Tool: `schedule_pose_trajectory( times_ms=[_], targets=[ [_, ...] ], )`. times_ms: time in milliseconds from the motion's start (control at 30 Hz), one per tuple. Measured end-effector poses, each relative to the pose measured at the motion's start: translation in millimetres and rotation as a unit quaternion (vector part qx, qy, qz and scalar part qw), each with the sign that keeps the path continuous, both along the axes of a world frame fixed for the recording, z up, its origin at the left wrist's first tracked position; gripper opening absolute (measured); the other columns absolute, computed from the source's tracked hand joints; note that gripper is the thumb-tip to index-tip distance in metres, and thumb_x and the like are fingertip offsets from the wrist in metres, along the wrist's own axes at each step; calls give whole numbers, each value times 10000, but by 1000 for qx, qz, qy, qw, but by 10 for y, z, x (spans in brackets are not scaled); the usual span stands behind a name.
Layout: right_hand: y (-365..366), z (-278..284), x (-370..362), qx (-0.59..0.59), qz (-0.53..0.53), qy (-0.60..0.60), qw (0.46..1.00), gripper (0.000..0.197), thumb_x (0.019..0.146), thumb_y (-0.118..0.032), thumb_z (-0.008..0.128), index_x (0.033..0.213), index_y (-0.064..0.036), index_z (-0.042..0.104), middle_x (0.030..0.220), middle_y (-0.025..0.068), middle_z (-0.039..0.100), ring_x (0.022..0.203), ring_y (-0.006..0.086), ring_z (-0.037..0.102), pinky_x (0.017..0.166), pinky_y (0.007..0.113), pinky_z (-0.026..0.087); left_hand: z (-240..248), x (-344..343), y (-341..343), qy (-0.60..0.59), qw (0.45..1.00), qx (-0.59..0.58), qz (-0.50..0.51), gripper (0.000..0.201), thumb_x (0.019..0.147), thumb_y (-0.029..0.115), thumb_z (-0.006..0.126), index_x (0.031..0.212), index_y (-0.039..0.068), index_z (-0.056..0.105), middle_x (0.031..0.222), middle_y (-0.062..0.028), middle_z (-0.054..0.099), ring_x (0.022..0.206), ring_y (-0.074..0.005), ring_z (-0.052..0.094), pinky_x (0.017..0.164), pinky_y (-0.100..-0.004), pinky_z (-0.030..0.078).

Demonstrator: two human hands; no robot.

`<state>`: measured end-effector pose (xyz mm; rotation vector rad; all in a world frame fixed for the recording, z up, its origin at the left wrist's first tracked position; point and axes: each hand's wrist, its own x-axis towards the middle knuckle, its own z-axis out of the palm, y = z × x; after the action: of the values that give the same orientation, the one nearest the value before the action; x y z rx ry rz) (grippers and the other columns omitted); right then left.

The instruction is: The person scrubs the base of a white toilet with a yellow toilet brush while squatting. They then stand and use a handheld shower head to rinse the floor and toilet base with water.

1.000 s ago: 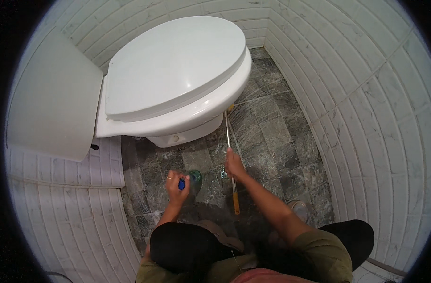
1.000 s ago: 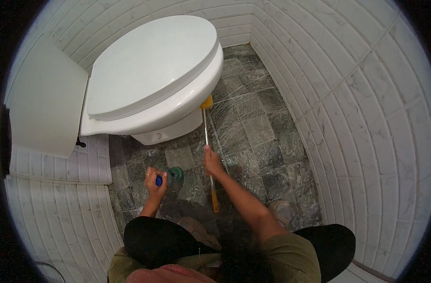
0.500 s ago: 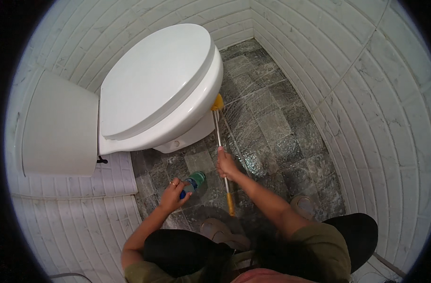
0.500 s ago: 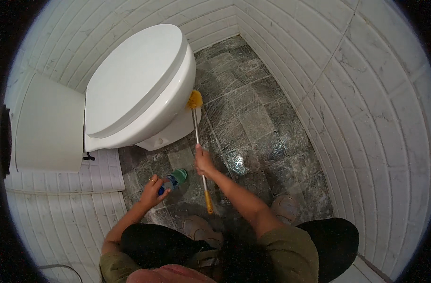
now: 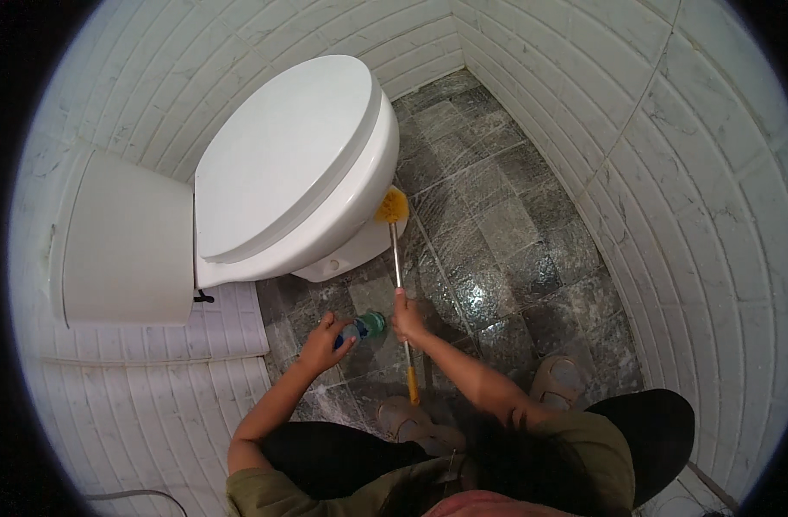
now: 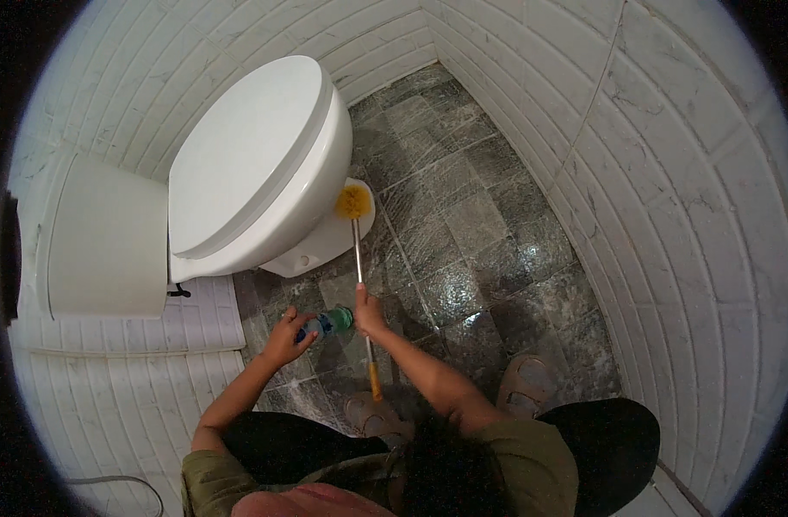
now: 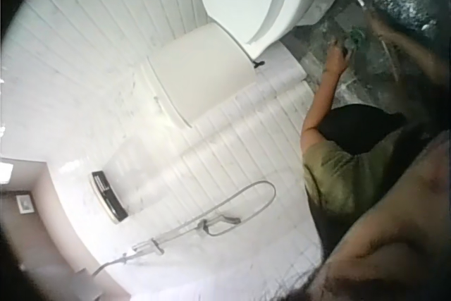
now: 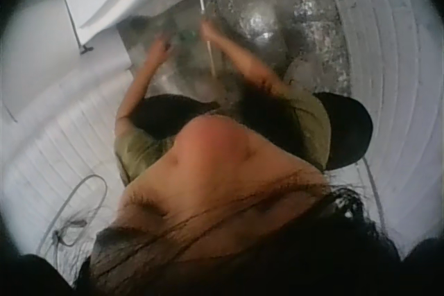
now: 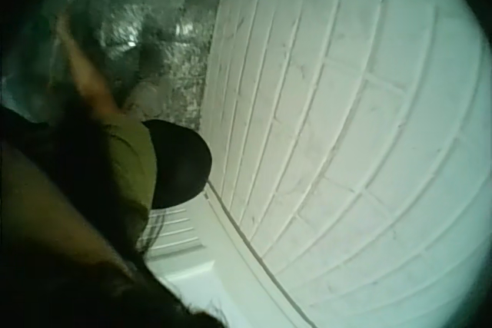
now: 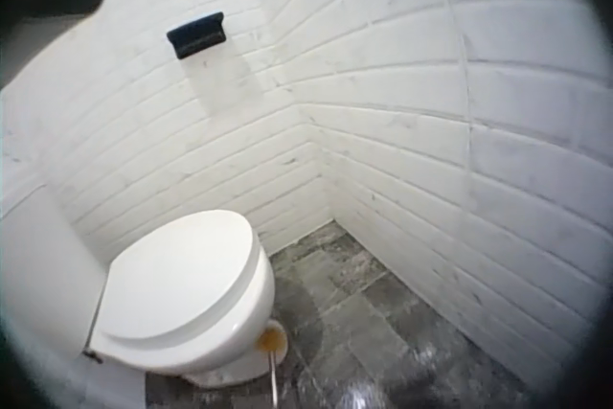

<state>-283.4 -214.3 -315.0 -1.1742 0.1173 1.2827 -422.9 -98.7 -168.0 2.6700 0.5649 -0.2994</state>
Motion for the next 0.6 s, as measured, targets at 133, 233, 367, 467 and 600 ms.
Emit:
schedule_pose_trajectory(
  times_ms=[133,233,367,467,600],
  targets=[
    [-80,-311,55,-75,-9,50,996,575,918,-661,377,656,-151,350,486,-19,323,330,109,299,303,300,254,-72,-36,53,-29,999,24,-3,350,856,234,666,1139,35,609,957,-163,474,824,-363,594,732,-444,499],
    [-109,-187,22,-23,1,55,998,588,922,-662,364,663,-135,366,489,-7,343,337,126,330,313,310,270,-120,-41,27,-39,999,12,19,334,863,225,660,1130,30,613,938,-161,476,798,-356,582,717,-440,494],
    [-22,-150,-182,8,16,-28,999,632,924,-675,333,682,-95,394,498,16,383,355,157,384,324,328,292,-127,17,-23,-48,999,8,18,310,866,216,655,1118,37,621,915,-159,475,781,-351,574,694,-439,483],
    [-144,-307,-180,-31,4,1,1000,594,919,-673,356,671,-133,354,490,-12,333,338,123,327,312,303,259,-137,-17,-18,-51,998,3,24,282,869,213,648,1107,61,631,898,-150,473,770,-339,576,682,-434,479],
    [-138,-137,-136,-11,4,41,999,574,921,-668,361,675,-150,337,491,-23,315,339,106,314,312,286,251,-137,-22,-78,-43,998,11,55,250,870,213,643,1087,90,648,874,-129,466,751,-313,580,662,-426,478]
  ],
)
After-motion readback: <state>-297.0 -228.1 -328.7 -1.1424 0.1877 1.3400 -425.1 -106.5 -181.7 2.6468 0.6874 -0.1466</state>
